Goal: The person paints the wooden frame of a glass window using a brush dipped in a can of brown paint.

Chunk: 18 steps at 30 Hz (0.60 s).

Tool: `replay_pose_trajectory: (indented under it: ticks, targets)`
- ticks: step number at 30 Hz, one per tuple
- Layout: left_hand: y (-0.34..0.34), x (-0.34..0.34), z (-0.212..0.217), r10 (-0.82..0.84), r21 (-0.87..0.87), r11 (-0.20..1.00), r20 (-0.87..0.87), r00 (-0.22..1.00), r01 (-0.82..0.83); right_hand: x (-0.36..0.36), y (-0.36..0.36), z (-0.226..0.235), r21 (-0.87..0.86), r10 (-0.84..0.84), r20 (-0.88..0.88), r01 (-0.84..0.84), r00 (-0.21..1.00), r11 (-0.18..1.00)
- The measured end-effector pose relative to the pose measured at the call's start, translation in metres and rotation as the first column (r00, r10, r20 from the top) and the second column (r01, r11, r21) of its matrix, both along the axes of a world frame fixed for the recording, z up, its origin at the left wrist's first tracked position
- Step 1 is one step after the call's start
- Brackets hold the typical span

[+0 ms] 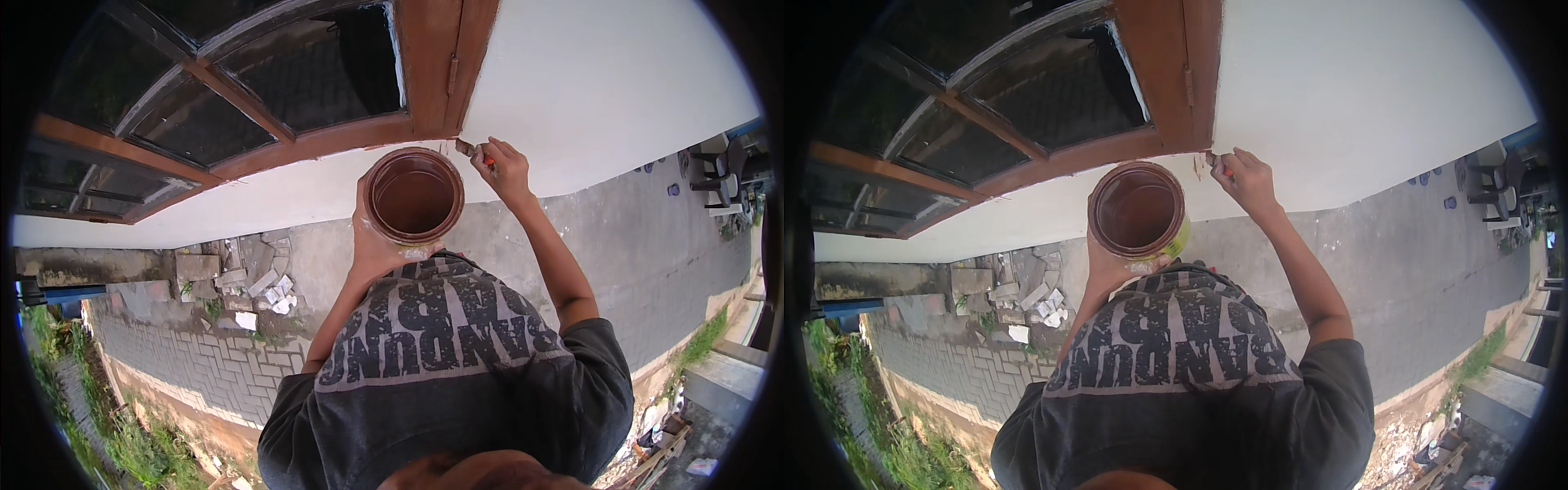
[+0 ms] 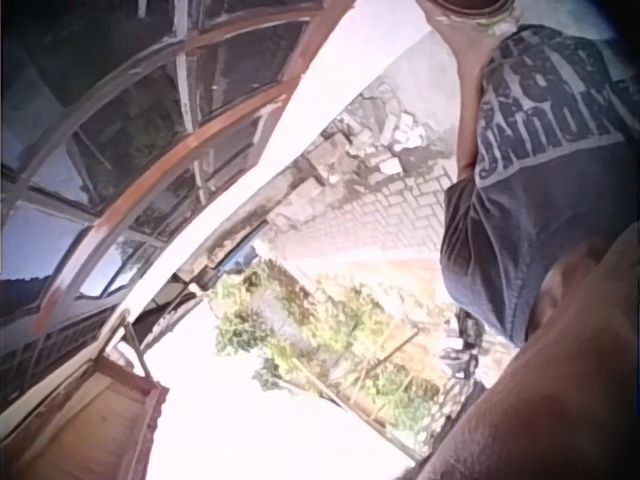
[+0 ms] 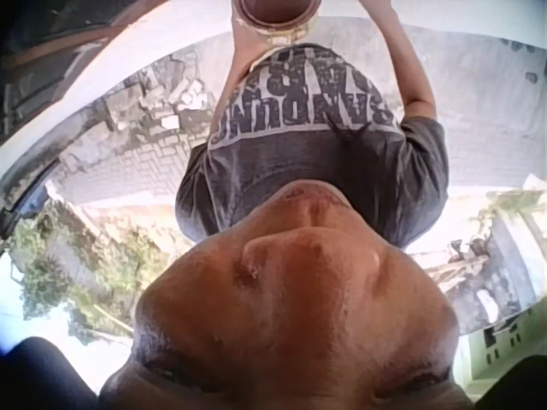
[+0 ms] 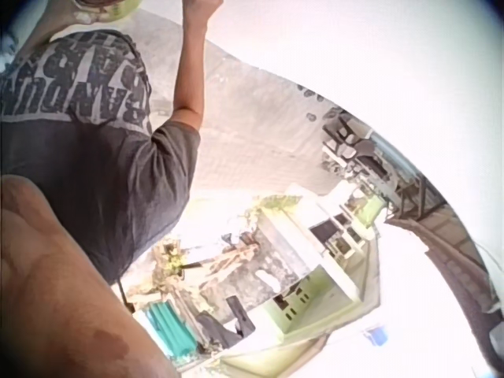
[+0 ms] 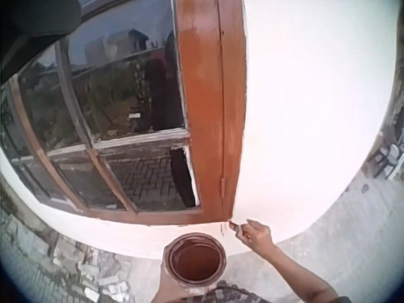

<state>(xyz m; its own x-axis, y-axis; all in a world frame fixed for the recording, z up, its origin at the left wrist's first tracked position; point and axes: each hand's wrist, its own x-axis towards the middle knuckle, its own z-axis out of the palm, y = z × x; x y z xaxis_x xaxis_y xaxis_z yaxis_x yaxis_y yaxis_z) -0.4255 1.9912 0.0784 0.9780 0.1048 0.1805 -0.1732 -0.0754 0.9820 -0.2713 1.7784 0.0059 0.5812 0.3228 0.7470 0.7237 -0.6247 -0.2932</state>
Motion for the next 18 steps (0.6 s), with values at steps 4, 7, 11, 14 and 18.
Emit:
replay_pose_trajectory:
  ticks: [4, 7, 11, 14, 18]
  targets:
    - [0.003, -0.005, -0.003, 0.063, 0.024, 0.998, 0.034, 0.997, -0.064, 0.009, 0.0, -0.01, 0.013, -0.01, 0.013, 0.01, 1.0, 1.0]
    - [0.009, -0.007, -0.004, 0.065, 0.07, 0.995, 0.034, 0.997, -0.067, 0.012, 0.002, -0.006, 0.012, -0.015, 0.042, 0.014, 0.999, 1.0]
    - [0.01, -0.011, -0.003, 0.072, 0.086, 0.994, -0.006, 0.997, -0.071, 0.016, 0.002, 0.003, 0.007, -0.026, -0.007, 0.026, 1.0, 1.0]
    - [0.007, -0.013, -0.001, 0.069, 0.063, 0.996, 0.017, 0.997, -0.07, 0.023, 0.001, 0.009, 0.02, -0.009, 0.095, 0.007, 0.995, 1.0]
    - [0.008, -0.014, -0.004, 0.072, 0.0, 0.997, 0.043, 0.996, -0.072, 0.015, -0.001, 0.037, 0.066, -0.043, 0.158, 0.033, 0.986, 0.997]
